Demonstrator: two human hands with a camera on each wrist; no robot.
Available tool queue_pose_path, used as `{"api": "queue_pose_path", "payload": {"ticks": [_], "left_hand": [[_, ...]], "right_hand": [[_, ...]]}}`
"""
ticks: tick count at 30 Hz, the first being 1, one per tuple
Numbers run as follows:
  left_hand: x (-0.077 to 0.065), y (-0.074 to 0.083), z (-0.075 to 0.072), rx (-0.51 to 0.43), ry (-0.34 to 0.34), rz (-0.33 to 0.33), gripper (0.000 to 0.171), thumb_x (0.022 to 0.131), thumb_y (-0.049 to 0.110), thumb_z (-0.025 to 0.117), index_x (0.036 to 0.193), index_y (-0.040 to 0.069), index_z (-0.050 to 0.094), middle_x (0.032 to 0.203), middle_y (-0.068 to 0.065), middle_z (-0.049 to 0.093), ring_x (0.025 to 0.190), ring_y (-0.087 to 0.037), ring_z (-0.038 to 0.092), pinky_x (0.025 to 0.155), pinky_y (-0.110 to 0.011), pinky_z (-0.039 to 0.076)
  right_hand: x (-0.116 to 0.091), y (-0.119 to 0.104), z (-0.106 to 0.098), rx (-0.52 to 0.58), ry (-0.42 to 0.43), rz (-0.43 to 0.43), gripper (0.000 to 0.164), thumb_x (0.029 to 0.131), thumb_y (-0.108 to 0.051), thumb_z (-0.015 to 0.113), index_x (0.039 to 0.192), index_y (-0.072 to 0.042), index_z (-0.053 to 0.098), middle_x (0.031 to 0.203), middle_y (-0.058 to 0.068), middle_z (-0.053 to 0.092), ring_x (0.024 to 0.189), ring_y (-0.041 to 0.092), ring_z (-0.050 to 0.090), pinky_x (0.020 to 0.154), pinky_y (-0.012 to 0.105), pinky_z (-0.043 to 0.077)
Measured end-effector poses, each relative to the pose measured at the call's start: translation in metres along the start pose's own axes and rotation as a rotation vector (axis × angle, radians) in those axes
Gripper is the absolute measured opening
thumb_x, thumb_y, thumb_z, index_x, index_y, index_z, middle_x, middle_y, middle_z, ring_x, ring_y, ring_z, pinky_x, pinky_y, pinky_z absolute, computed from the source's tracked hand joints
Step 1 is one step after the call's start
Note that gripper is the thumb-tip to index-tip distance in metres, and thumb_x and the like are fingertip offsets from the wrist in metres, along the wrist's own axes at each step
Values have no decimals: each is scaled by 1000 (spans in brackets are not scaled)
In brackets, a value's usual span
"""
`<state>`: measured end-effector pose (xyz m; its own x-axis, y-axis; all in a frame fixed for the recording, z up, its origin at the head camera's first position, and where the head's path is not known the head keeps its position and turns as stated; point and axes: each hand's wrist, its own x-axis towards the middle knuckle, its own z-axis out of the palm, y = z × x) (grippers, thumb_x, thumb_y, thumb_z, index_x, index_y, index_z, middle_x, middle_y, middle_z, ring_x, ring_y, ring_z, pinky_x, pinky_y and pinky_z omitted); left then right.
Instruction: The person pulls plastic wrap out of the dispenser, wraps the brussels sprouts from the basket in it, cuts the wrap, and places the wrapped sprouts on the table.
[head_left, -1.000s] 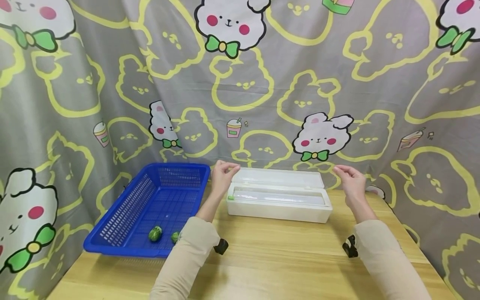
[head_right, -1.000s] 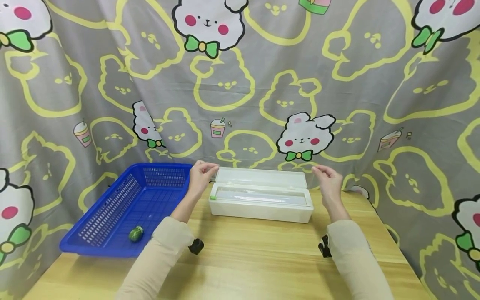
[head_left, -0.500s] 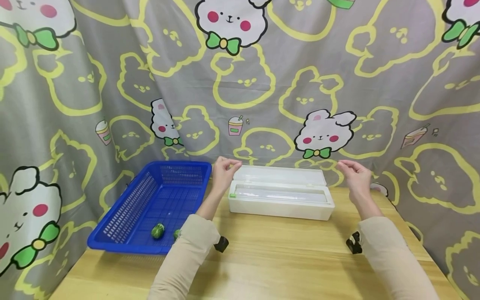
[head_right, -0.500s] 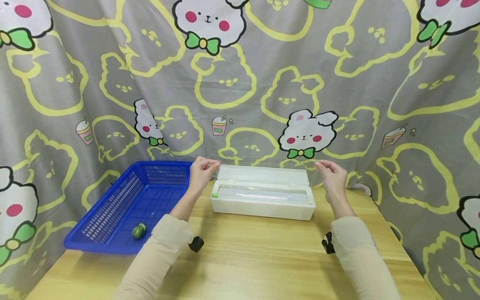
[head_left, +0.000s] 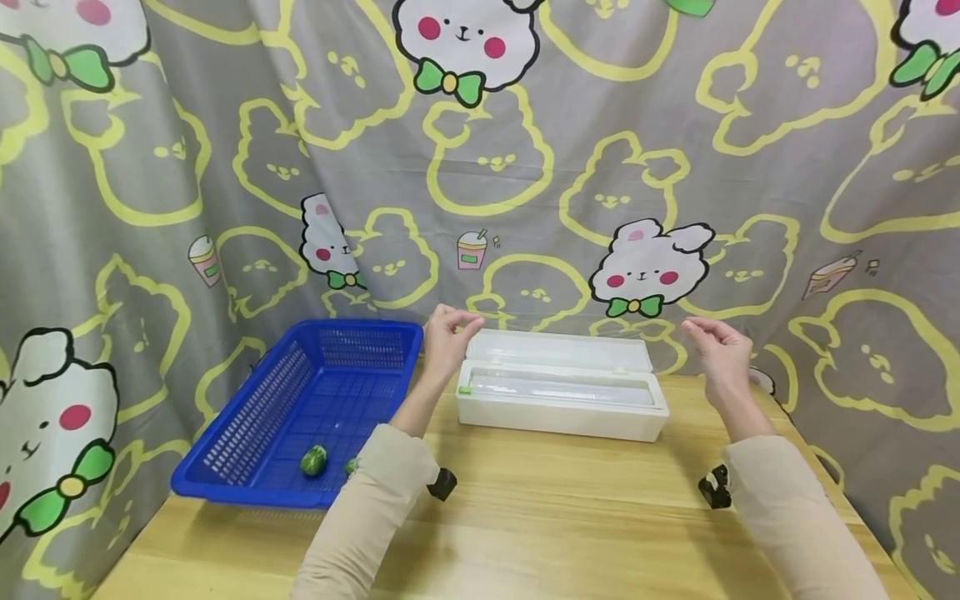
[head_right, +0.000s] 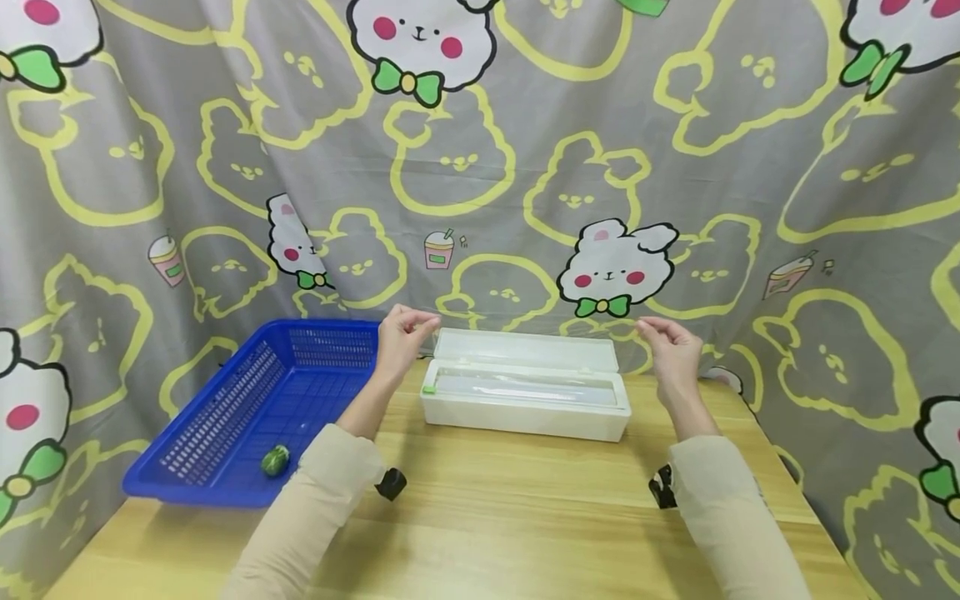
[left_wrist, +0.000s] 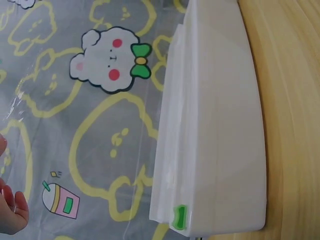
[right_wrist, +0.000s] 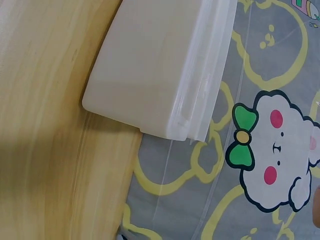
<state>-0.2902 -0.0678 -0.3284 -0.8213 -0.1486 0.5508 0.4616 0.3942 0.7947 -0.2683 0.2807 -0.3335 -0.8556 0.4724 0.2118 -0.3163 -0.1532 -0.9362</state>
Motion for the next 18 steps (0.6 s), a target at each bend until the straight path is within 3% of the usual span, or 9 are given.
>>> {"api": "queue_pose_path", "payload": {"ticks": [4, 8, 12, 15, 18], "left_hand": [[1, 2, -1, -17, -1, 2, 13, 75, 10, 73, 81, -1, 71, 74, -5, 45, 69, -14, 38, 64, -24, 31], [1, 5, -2, -36, -4, 20, 12, 75, 9, 72, 81, -2, 71, 72, 2, 40, 71, -28, 42, 64, -24, 31], [1, 7, -2, -48, -3, 34, 12, 76, 9, 72, 81, -2, 71, 72, -4, 43, 74, -36, 43, 62, -22, 31], [1, 8, -2, -58, -1, 33, 12, 76, 8, 72, 82, -3, 71, 74, -10, 46, 72, -29, 42, 61, -20, 32], [1, 10, -2, -63, 4, 34, 11, 76, 7, 72, 81, -3, 71, 74, -8, 46, 69, -18, 40, 60, -19, 33]], "right_hand": [[1, -2, 1, 12, 12, -9, 5, 74, -7, 74, 78, -8, 73, 65, -9, 64, 56, 0, 47, 48, 10, 37], [2, -4, 1, 3, 25, -12, 5, 74, -8, 74, 79, -8, 72, 63, -9, 63, 54, 0, 44, 46, 11, 34], [2, -6, 1, 4, 33, -16, 5, 75, -8, 74, 79, -7, 72, 59, -9, 60, 52, 1, 41, 45, 12, 32], [1, -8, 1, 4, 31, -30, 4, 75, -6, 72, 79, -7, 72, 57, -9, 58, 51, 1, 40, 44, 12, 30], [0, -11, 2, 17, 24, -42, 7, 77, -2, 70, 77, -8, 73, 58, -9, 60, 50, 0, 40, 43, 11, 29]]}}
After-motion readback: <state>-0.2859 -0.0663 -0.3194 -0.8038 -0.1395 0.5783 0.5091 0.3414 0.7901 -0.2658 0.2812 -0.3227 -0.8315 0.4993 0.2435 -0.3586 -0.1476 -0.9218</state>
